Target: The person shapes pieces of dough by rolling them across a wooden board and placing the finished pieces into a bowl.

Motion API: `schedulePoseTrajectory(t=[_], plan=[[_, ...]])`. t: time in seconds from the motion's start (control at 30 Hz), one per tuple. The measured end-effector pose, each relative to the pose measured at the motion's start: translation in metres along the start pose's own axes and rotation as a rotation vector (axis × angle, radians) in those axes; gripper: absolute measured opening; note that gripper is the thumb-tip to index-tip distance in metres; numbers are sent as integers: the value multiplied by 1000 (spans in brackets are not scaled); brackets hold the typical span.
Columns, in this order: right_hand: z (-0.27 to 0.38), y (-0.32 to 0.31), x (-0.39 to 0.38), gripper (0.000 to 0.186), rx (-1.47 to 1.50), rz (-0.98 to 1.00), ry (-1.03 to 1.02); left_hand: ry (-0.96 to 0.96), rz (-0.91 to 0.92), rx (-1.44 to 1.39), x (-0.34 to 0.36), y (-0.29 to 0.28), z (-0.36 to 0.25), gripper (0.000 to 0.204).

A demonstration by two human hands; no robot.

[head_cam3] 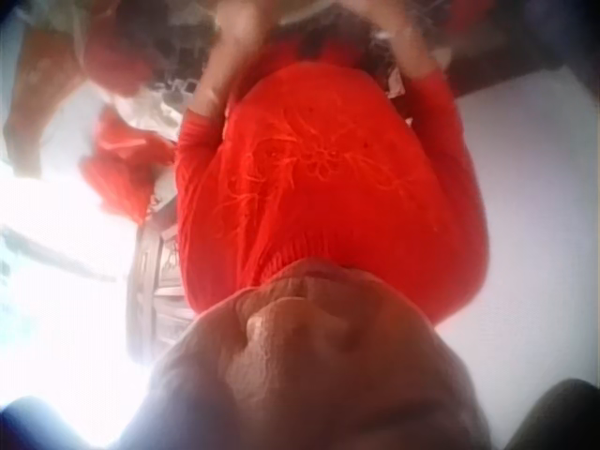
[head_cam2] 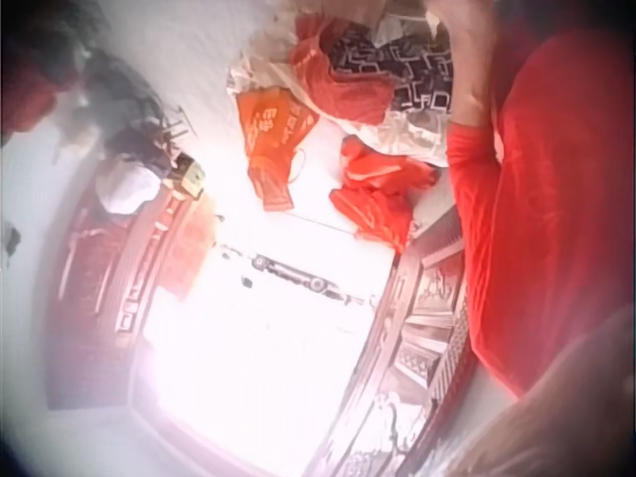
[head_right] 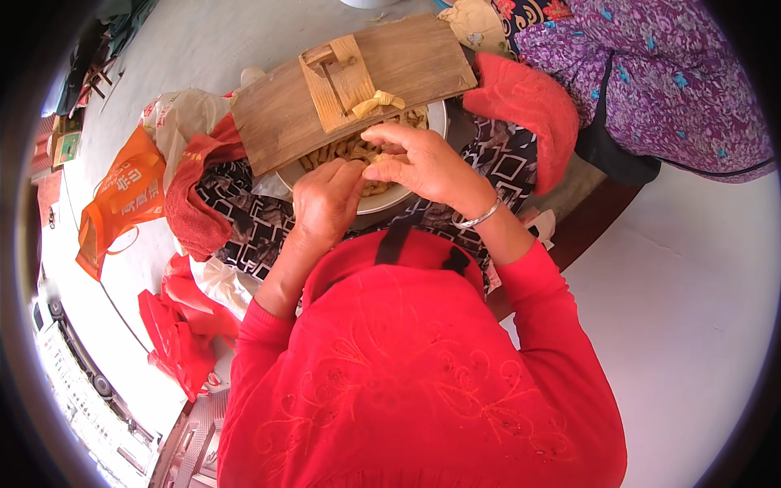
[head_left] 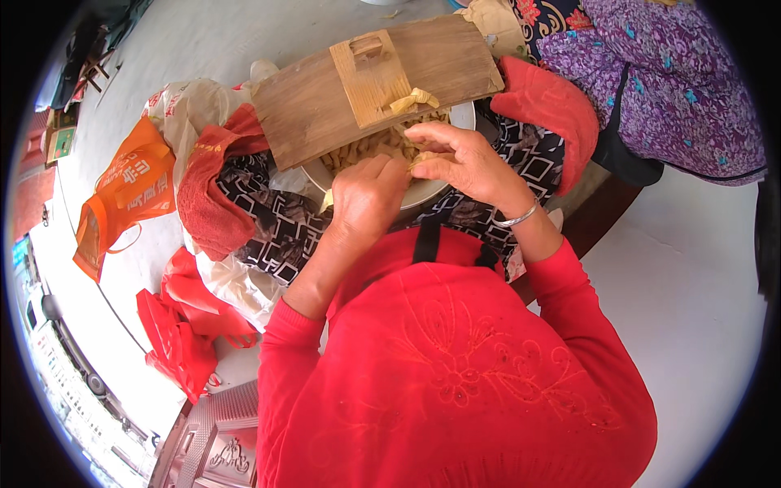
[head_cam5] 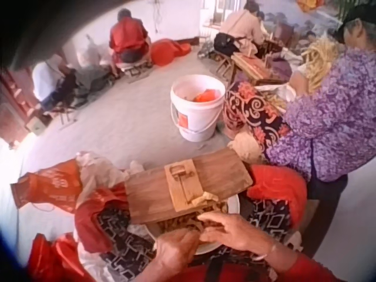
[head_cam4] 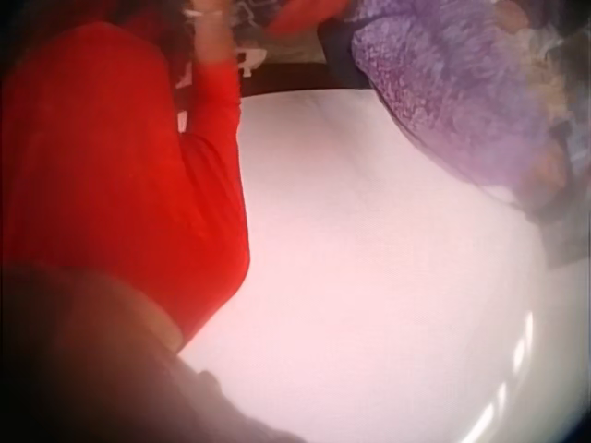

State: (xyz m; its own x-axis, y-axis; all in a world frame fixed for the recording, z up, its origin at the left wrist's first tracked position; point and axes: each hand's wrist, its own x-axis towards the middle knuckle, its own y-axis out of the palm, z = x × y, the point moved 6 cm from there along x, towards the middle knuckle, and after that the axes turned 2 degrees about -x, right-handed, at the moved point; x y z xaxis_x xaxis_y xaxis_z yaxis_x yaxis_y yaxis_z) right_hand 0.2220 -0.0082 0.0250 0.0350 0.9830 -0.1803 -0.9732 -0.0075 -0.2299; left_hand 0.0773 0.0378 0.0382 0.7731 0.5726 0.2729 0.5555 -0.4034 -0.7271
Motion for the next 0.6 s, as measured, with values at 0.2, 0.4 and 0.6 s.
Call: schedulePoseTrajectory(t=[0.2, 0.4, 0.6], plan=[[-18, 2, 16, 12, 328, 282, 214, -312, 251, -458, 3, 9, 24, 16], [-5, -15, 30, 9, 317, 151, 139, -527, 340, -838, 12, 5, 47, 22], [2, -26, 63, 8, 48, -164, -56, -527, 175, -782, 36, -8, 88, 16]])
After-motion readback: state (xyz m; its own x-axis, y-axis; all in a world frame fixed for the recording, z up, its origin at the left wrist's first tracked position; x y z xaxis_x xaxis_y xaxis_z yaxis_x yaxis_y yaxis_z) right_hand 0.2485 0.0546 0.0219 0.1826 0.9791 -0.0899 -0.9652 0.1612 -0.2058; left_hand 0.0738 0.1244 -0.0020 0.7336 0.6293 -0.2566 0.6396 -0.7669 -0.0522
